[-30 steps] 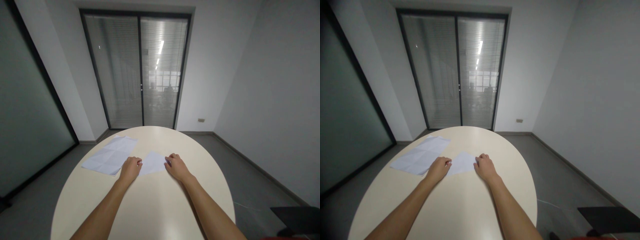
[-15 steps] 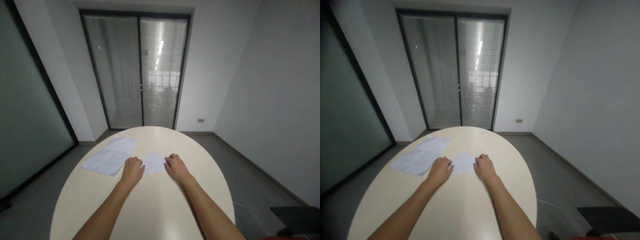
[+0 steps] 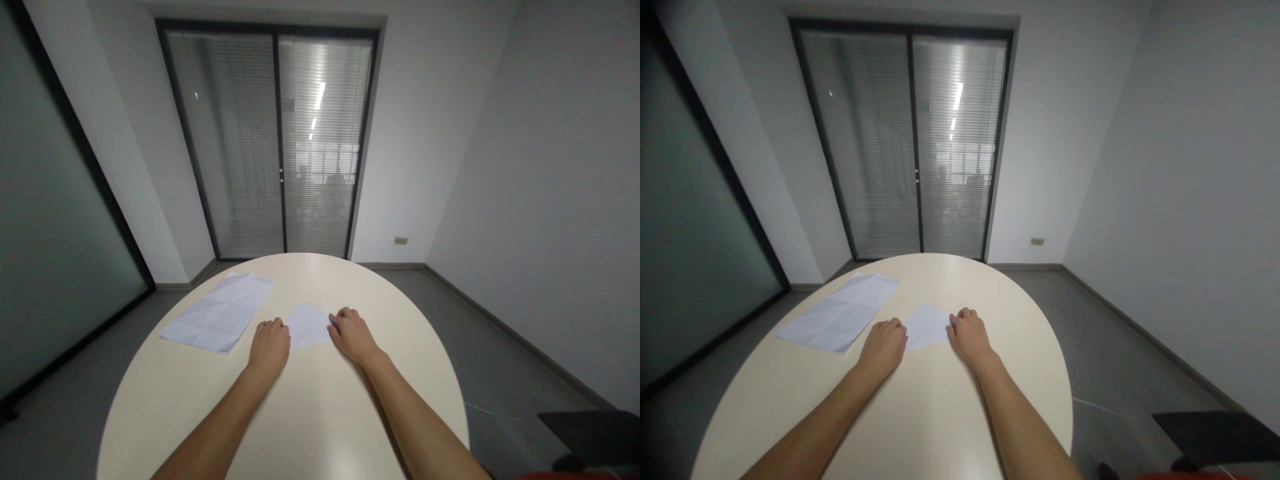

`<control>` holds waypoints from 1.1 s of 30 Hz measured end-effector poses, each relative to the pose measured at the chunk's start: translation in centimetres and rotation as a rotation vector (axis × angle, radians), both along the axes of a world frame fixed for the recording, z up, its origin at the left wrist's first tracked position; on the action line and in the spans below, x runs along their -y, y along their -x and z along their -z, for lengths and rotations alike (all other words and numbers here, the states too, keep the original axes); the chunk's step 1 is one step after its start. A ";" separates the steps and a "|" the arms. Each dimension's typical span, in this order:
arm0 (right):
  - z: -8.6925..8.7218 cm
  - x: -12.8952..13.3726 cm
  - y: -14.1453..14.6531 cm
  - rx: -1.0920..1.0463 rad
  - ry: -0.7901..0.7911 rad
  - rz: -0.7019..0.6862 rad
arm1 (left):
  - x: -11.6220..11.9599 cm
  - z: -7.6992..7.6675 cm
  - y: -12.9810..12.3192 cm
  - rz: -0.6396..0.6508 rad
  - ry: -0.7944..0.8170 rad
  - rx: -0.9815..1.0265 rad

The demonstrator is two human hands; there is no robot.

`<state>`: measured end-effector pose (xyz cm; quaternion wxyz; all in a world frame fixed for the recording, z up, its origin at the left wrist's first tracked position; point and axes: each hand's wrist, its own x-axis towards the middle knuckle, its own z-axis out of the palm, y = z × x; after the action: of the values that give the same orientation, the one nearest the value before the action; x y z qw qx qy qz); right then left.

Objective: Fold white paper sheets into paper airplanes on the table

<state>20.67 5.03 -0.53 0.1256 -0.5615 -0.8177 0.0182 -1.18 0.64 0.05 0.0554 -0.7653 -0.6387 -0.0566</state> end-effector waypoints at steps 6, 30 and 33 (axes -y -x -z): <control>0.3 -0.3 -0.1 -0.011 -0.024 -0.046 | 0.0 0.1 -0.3 -0.020 0.035 0.004; 2.4 -1.2 -0.7 -0.027 -0.019 -0.023 | -0.9 2.1 0.5 0.037 0.002 0.122; 2.5 -1.3 -0.7 -0.033 -0.013 -0.046 | -0.9 2.0 0.4 0.036 0.000 0.126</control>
<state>21.36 6.33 -3.04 0.1423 -0.5412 -0.8284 0.0248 -1.58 1.51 -1.90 0.0142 -0.7716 -0.6271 -0.1059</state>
